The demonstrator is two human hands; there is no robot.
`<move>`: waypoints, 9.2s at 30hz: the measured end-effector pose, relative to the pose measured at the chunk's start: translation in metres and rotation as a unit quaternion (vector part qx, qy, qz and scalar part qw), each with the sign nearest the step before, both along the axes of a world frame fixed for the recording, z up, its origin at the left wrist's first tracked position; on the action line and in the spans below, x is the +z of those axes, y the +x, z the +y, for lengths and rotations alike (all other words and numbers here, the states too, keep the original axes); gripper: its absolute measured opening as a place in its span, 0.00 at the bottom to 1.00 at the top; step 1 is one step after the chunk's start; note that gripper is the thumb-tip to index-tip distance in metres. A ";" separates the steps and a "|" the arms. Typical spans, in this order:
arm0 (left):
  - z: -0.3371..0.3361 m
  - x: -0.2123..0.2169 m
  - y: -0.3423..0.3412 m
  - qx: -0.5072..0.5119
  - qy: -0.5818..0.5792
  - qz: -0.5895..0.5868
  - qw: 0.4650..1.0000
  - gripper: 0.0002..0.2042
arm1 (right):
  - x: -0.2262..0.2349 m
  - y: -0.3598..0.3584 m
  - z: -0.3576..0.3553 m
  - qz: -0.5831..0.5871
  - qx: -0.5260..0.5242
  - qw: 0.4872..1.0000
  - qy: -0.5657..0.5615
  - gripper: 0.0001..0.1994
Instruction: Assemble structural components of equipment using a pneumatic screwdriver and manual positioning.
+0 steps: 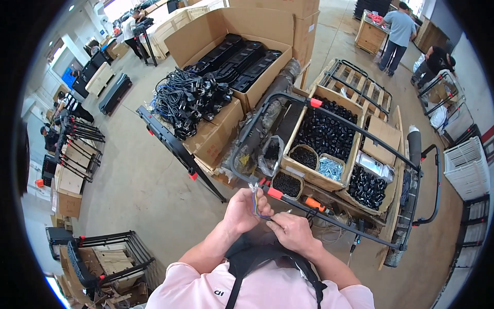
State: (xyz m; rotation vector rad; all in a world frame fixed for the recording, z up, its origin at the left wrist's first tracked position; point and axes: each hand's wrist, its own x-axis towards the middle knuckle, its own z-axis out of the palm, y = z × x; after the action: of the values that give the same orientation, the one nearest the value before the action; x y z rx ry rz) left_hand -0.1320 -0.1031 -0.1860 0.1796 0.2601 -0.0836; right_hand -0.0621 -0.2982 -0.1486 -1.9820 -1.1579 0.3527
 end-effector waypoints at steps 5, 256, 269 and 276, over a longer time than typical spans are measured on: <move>0.036 0.005 -0.012 -0.014 0.011 0.032 0.999 0.13 | -0.006 -0.008 0.034 0.022 0.018 1.000 -0.008 0.08; 0.103 -0.185 0.014 0.020 0.381 0.241 0.892 0.07 | -0.336 0.234 0.260 -0.186 -0.088 0.819 -0.536 0.26; 0.110 -0.198 0.014 0.009 0.375 0.209 0.903 0.08 | -0.297 0.245 0.251 -0.114 -0.081 0.900 -0.412 0.11; 0.117 -0.195 0.019 -0.047 0.386 0.187 0.902 0.09 | -0.275 0.245 0.241 -0.030 -0.189 0.911 -0.365 0.12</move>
State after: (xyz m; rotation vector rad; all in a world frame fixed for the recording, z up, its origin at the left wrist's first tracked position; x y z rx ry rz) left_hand -0.1134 0.0137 -0.3815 0.9763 0.6650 -0.1084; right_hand 0.1825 -0.0573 -0.4234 -2.8224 -0.6837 0.5805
